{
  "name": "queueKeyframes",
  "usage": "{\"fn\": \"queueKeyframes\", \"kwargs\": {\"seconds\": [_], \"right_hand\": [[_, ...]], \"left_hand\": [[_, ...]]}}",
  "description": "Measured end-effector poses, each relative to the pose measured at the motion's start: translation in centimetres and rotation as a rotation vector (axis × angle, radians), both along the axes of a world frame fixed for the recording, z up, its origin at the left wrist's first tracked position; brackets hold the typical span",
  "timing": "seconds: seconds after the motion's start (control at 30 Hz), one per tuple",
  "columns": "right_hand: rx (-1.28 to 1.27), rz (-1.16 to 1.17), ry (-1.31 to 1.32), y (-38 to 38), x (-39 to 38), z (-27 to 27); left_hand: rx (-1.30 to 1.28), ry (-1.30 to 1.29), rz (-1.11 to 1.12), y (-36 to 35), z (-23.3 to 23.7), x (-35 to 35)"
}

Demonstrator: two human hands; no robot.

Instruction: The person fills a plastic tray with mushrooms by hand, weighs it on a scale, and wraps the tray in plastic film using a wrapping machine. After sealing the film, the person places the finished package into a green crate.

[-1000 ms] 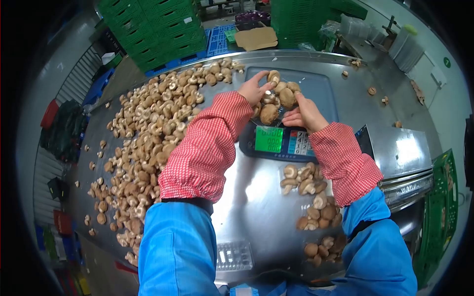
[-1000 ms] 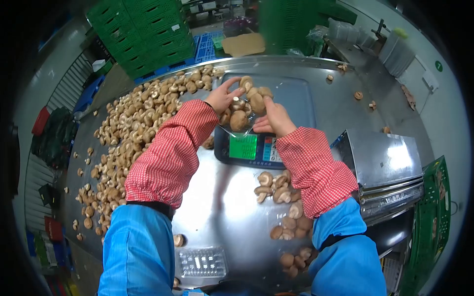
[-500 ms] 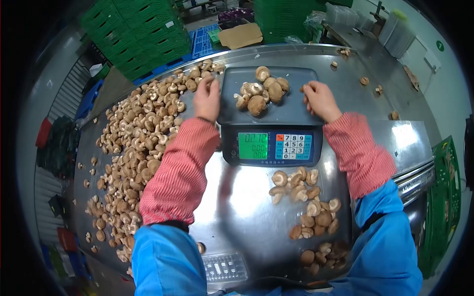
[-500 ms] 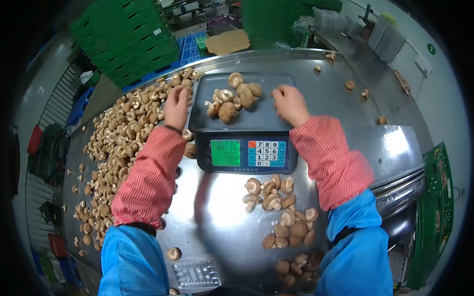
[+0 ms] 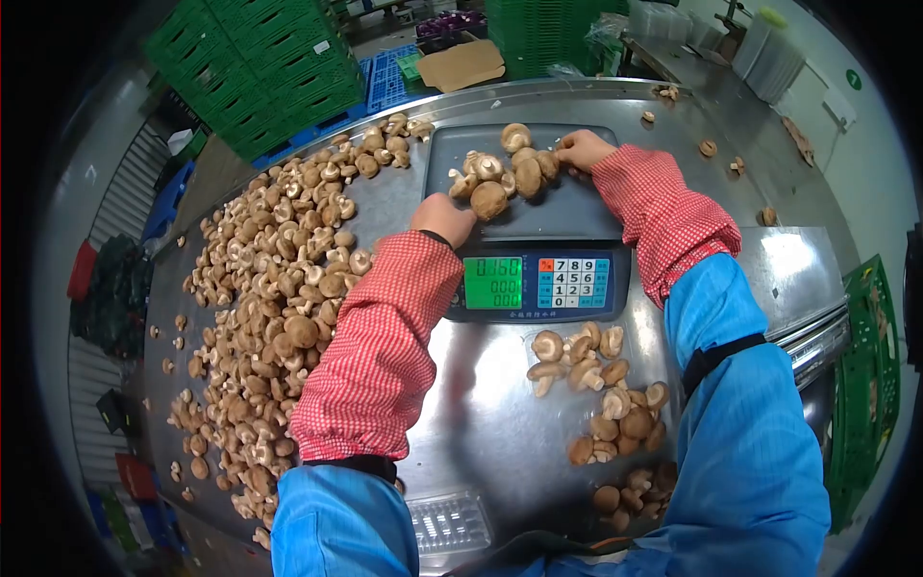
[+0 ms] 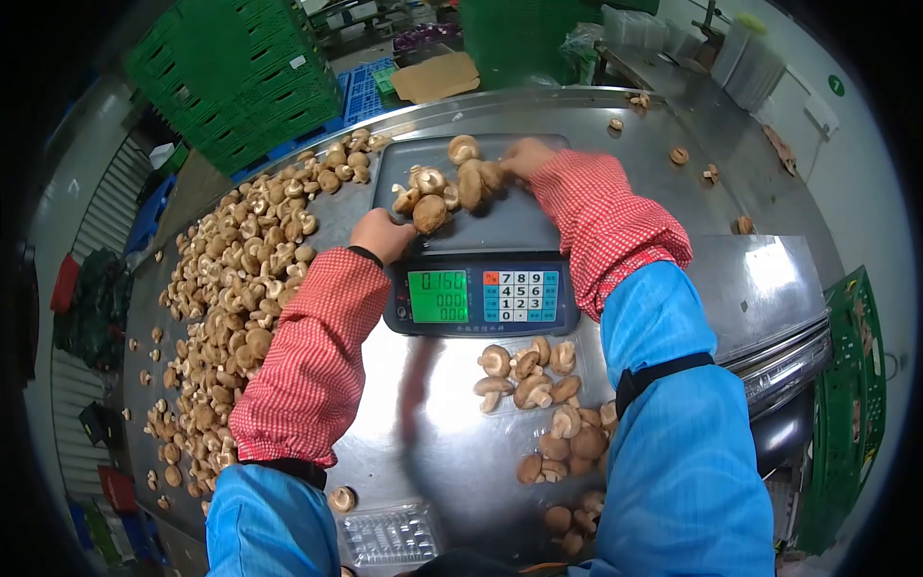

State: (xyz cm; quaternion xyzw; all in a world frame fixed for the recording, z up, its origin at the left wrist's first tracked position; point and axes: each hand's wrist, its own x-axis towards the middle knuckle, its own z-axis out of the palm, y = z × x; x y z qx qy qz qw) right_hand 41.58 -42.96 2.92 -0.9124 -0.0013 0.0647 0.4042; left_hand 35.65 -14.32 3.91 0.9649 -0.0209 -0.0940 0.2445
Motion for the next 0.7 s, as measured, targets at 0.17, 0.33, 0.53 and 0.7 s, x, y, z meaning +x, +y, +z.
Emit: {"fn": "queueKeyframes", "kwargs": {"seconds": [0.17, 0.33, 0.53, 0.7], "right_hand": [[0.258, -0.139, 0.099, 0.4, -2.7, -0.2], [0.356, -0.088, 0.018, 2.2, -9.0, 2.8], [0.427, -0.112, 0.080, 8.4, -21.5, 2.4], [0.401, -0.110, 0.279, 13.9, -32.1, -2.4]], "left_hand": [[-0.069, -0.142, 0.076, 0.2, -2.1, 0.8], [-0.486, -0.026, 0.078, 2.6, 0.1, -3.7], [-0.765, 0.113, 0.077, 9.3, 0.5, -16.1], [-0.613, 0.214, 0.115, 15.7, -6.4, -26.0]]}}
